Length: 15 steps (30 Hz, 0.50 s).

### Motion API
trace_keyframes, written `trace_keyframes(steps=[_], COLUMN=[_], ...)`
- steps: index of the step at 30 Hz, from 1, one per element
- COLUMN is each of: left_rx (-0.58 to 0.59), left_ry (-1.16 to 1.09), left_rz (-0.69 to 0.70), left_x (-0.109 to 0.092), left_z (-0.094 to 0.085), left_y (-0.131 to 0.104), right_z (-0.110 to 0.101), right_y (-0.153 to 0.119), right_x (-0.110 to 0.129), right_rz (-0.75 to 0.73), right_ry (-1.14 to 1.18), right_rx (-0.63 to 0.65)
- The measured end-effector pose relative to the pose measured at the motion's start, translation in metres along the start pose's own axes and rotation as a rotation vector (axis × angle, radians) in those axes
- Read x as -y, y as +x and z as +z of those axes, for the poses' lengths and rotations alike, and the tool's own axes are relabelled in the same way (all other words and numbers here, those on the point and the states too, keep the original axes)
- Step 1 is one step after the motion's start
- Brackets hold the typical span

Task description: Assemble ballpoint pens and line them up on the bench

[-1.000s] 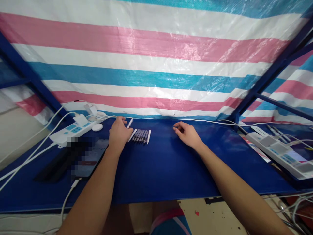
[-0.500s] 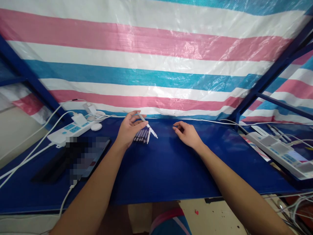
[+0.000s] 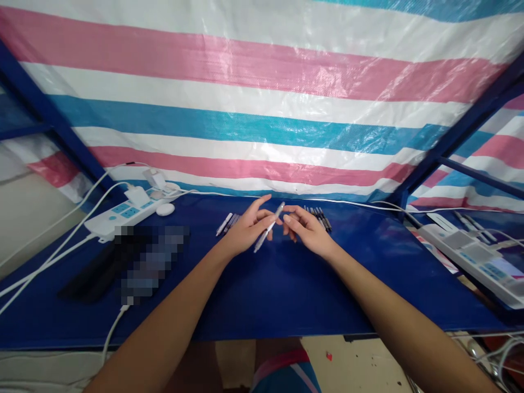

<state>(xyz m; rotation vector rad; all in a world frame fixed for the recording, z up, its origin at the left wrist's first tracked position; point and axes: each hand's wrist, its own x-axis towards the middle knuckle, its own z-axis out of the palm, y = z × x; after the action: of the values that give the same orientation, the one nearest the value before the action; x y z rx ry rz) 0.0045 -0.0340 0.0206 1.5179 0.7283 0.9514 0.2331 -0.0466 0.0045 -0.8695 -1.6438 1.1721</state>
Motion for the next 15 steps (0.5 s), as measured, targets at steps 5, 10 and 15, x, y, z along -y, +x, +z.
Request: trace_keyframes(steps=[5,10,15], left_rx=[0.037,-0.168,-0.303], left_ry=[0.197,0.398,0.256], left_rz=[-0.027,0.038,0.050], left_x=[0.004,0.000,-0.005], left_z=[0.003,-0.008,-0.017], left_y=[-0.002,-0.001,0.001], right_z=[-0.011,-0.020,-0.020], right_y=[0.000,0.001,0.002], right_x=[0.006,0.013,0.014], right_rz=[0.042,-0.012,-0.060], right_ry=[0.001,-0.059,-0.043], right_rx=[-0.027,-0.126,-0.216])
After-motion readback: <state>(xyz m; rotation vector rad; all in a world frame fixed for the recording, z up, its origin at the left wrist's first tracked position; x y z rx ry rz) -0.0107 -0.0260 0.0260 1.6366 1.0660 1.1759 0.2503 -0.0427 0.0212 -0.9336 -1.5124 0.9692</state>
